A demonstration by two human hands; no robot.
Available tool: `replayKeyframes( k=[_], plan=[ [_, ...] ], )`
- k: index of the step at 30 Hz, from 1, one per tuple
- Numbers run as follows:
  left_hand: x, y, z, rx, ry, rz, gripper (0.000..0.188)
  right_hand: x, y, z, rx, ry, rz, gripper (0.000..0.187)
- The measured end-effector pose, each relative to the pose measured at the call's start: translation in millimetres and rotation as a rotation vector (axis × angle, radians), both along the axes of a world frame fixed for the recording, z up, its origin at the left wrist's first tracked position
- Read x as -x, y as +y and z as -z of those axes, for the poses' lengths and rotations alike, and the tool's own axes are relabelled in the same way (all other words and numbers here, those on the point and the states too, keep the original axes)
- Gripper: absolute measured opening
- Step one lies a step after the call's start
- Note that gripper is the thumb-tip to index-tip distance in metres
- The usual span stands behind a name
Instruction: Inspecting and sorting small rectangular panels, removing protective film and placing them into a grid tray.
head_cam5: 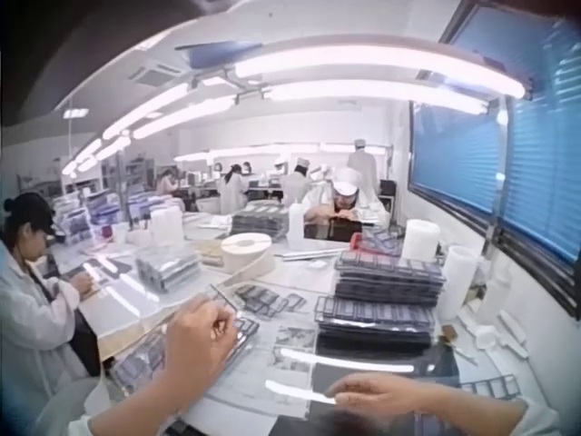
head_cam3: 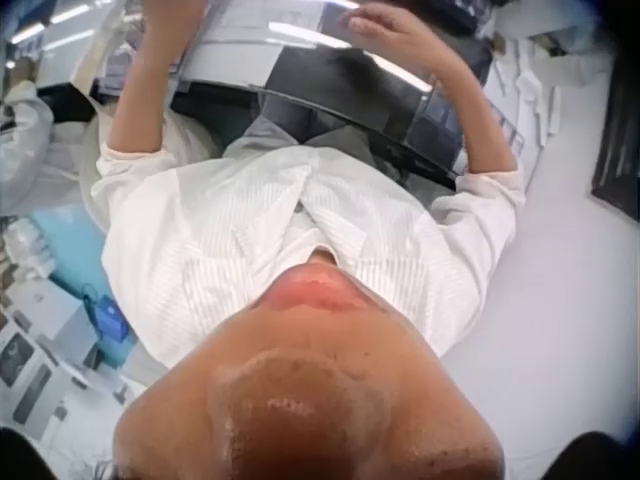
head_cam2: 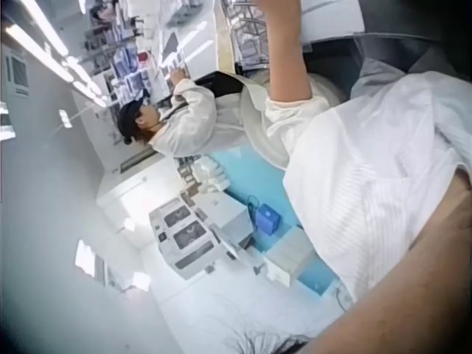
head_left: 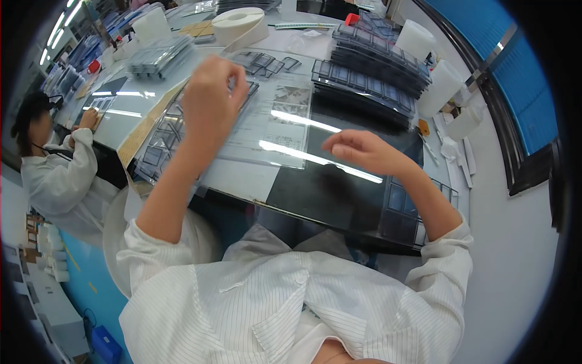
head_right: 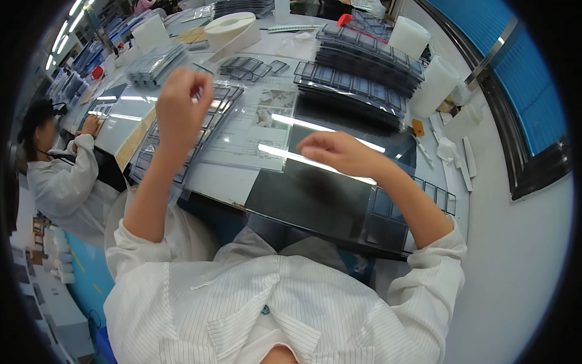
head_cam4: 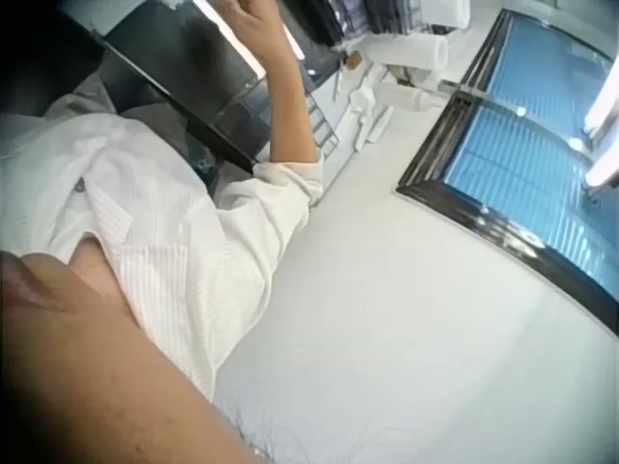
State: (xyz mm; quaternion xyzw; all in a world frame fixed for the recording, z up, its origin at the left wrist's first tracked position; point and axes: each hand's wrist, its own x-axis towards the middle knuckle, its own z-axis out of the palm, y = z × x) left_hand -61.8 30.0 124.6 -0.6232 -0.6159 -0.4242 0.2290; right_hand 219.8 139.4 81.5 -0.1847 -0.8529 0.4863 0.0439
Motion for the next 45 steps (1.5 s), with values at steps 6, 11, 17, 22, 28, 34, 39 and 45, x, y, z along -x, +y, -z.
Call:
replayKeyframes(
  k=[6, 11, 17, 22, 28, 34, 39, 45],
  plan=[
    [-76.7, -73.4, 70.7, 0.036, 0.248, 0.246, 0.022, 76.9, 8.6, 21.1, 1.126, 0.021, 0.204, 0.064],
    [-88.4, -91.4, 112.4, 0.133, 0.165, 0.323, 0.034, 112.5, 0.1, 51.8, 0.426, 0.034, 0.147, 0.041],
    [-8.1, -123.7, 107.7, -0.471, -0.43, -0.321, 0.074, 51.0, -39.3, -1.2, -0.163, 0.544, 0.072, 0.02],
    [-18.7, -132.4, 104.5, -0.195, -1.175, 0.363, 0.065, -17.5, -57.9, -8.0, 0.067, 0.638, 0.296, 0.025],
    [-47.6, -124.8, 103.6, 0.607, -1.5, 0.481, 0.024, -71.6, -64.5, -4.4, 0.178, 0.267, 0.938, 0.038],
    [-56.4, -117.2, 111.0, 0.833, -1.567, 0.389, 0.025, -113.1, -85.7, 30.1, 0.256, 0.1, 0.997, 0.039],
    [-66.8, -121.2, 110.0, 0.897, -1.613, 0.353, 0.026, -126.6, -95.8, 41.1, 0.307, 0.073, 1.037, 0.036],
    [-67.7, -128.6, 108.0, 0.919, -1.636, 0.334, 0.027, -128.0, -104.3, 43.6, 0.325, 0.086, 1.069, 0.033]
  ],
)
